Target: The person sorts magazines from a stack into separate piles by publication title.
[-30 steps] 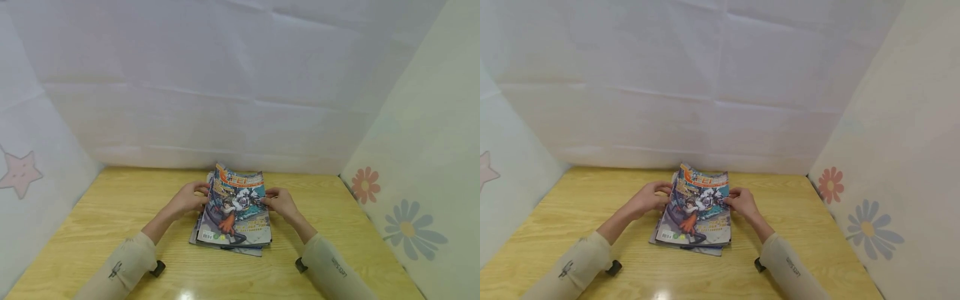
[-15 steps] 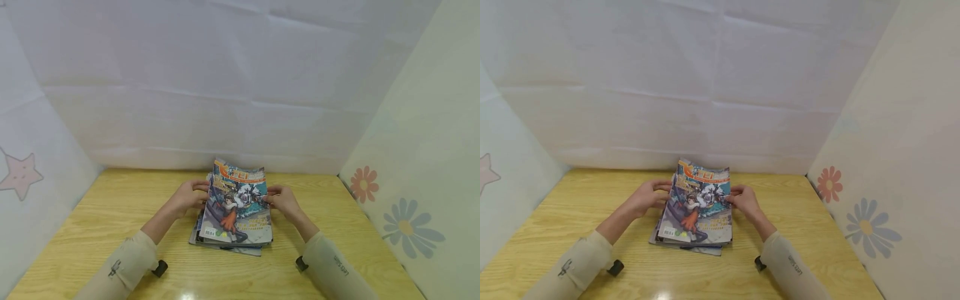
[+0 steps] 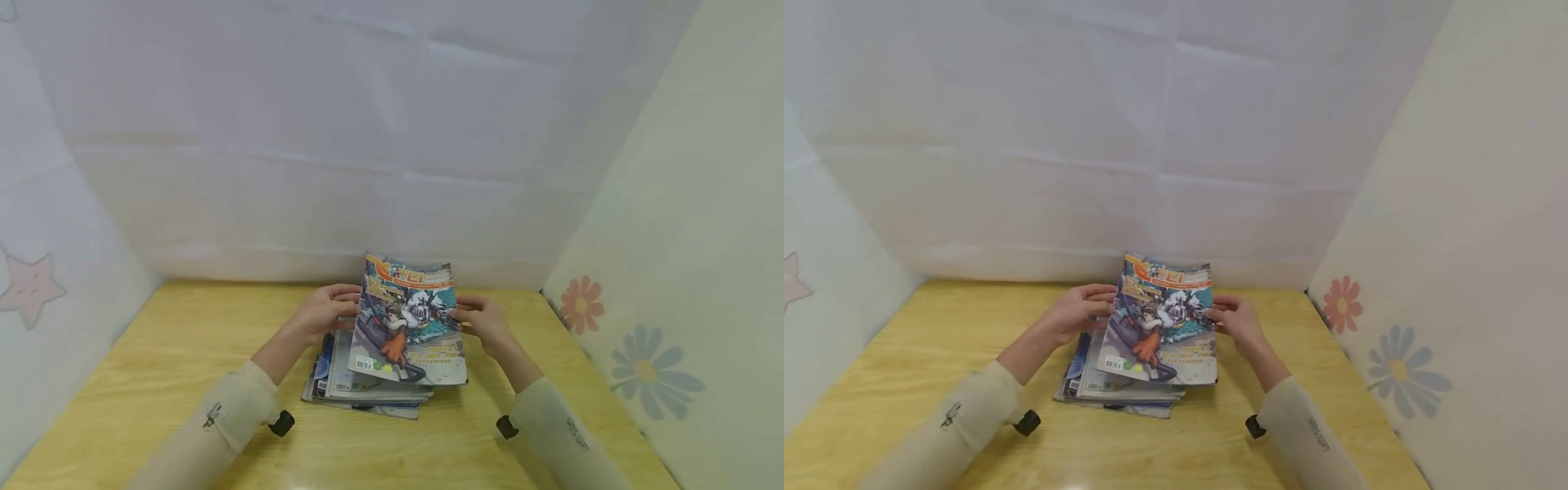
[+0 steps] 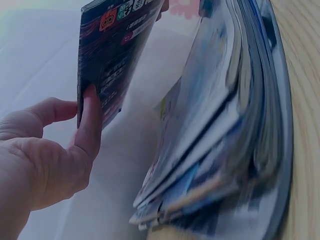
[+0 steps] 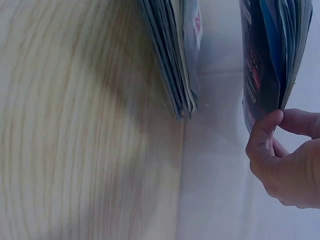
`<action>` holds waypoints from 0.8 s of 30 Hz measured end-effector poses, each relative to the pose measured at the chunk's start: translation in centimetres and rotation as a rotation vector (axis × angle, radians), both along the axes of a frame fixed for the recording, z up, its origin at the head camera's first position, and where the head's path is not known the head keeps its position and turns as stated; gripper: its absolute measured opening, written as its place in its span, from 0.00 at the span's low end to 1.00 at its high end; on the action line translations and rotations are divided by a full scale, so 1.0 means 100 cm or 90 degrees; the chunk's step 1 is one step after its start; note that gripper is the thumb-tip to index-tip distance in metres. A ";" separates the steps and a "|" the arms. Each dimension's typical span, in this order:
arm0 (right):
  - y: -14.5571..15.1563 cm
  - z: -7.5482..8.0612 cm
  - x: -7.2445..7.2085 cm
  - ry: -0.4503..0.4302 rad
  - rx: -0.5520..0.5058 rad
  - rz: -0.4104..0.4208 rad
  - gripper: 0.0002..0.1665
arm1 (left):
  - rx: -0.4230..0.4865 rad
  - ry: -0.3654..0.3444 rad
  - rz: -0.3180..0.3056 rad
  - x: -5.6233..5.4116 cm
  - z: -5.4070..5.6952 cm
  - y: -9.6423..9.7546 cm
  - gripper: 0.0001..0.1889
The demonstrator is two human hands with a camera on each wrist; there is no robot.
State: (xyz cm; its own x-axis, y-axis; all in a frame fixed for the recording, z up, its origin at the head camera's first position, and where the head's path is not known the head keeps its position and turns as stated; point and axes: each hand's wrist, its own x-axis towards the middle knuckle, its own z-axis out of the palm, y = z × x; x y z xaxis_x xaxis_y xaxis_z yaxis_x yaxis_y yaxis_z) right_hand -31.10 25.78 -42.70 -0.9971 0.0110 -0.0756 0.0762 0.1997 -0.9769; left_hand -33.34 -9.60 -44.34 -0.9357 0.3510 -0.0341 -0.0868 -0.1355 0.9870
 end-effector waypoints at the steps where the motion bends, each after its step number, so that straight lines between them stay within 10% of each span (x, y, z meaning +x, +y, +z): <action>1: 0.005 0.000 -0.001 -0.001 -0.004 -0.001 0.28 | 0.013 -0.003 -0.001 -0.002 -0.001 0.005 0.30; 24: 0.119 0.001 -0.020 -0.083 -0.175 -0.028 0.36 | 0.071 -0.093 -0.033 -0.016 -0.026 0.139 0.29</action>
